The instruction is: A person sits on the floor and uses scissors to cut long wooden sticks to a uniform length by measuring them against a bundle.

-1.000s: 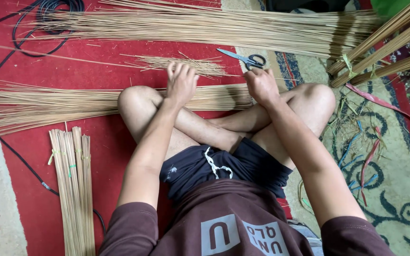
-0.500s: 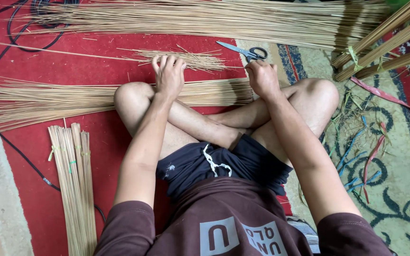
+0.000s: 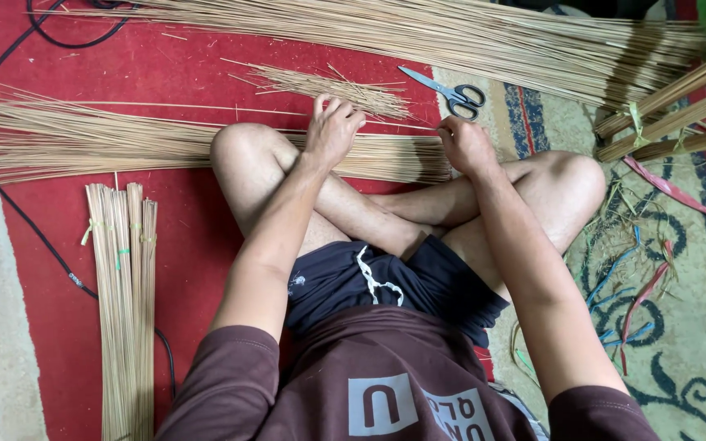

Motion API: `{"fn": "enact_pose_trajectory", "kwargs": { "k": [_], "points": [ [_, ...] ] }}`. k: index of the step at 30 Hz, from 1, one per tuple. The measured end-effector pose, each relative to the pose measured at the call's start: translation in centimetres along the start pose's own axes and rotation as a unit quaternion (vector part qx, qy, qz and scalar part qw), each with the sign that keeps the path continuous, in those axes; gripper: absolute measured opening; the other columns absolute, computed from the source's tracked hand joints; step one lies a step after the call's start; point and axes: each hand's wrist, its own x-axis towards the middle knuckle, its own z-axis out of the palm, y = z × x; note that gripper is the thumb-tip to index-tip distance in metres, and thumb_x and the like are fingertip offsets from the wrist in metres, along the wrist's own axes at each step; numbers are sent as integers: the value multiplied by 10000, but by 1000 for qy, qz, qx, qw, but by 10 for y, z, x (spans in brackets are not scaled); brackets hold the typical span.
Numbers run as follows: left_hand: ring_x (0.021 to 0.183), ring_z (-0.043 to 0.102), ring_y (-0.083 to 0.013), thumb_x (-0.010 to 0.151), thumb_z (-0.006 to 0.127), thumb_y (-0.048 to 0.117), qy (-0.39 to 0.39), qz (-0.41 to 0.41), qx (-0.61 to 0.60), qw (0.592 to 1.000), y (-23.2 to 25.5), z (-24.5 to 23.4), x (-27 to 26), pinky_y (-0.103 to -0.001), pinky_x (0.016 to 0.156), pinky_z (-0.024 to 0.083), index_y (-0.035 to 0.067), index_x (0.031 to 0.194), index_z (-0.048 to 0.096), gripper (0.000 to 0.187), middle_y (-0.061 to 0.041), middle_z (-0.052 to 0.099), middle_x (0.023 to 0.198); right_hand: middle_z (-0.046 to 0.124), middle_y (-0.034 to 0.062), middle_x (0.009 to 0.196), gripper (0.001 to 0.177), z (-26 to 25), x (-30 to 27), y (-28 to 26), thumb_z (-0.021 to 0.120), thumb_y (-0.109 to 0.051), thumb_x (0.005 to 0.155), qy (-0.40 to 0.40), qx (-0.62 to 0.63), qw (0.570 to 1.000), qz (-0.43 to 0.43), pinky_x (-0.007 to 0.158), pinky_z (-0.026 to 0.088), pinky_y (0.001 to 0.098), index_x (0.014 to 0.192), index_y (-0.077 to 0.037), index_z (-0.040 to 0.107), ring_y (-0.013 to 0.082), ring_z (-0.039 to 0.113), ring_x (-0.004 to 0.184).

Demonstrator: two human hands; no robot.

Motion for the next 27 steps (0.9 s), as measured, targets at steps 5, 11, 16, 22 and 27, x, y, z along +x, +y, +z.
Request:
{"fn": "enact_pose_trajectory", "kwargs": {
  "k": [5, 11, 16, 22, 27],
  "points": [
    [923, 596, -202, 935, 713, 314, -22, -10, -12, 1000, -1, 7, -4, -513, 1057, 348, 213, 907, 673, 112, -9, 601, 816, 726, 74, 1030, 134, 1, 2, -3, 623, -247, 1050, -17, -38, 999, 4, 956, 488, 542, 1111, -187, 726, 357, 719, 1033],
    [904, 620, -191, 950, 683, 319, -94, -4, -52, 994, -10, 34, -12, -438, 914, 433, 255, 939, 673, 66, 22, 592, 834, 721, 69, 1021, 164, 20, 10, 24, 625, -276, 1034, -24, -68, 995, 65, 984, 482, 545, 1100, -190, 747, 345, 721, 1038],
    [842, 638, -228, 967, 660, 305, -124, -37, -88, 988, -13, 41, -13, -413, 774, 503, 260, 955, 688, 54, 3, 568, 834, 705, 100, 1024, 160, 20, 14, 26, 654, -272, 1015, -18, -65, 994, 86, 951, 501, 562, 1084, -177, 763, 380, 711, 1027],
    [852, 668, -248, 938, 684, 304, -160, -55, -113, 979, -8, 30, -10, -399, 773, 537, 288, 948, 712, 34, -10, 600, 855, 693, 122, 1053, 168, 14, 12, 18, 652, -242, 989, -61, -72, 990, 103, 968, 501, 568, 1084, -162, 764, 391, 699, 1075],
    [872, 677, -298, 942, 694, 307, -196, -62, -159, 966, -5, 21, -9, -429, 791, 554, 266, 944, 716, 46, -46, 630, 870, 691, 123, 1034, 154, 15, 13, 17, 669, -244, 962, -83, -98, 986, 110, 953, 507, 554, 1044, -161, 769, 386, 706, 1059]
  ]
}}
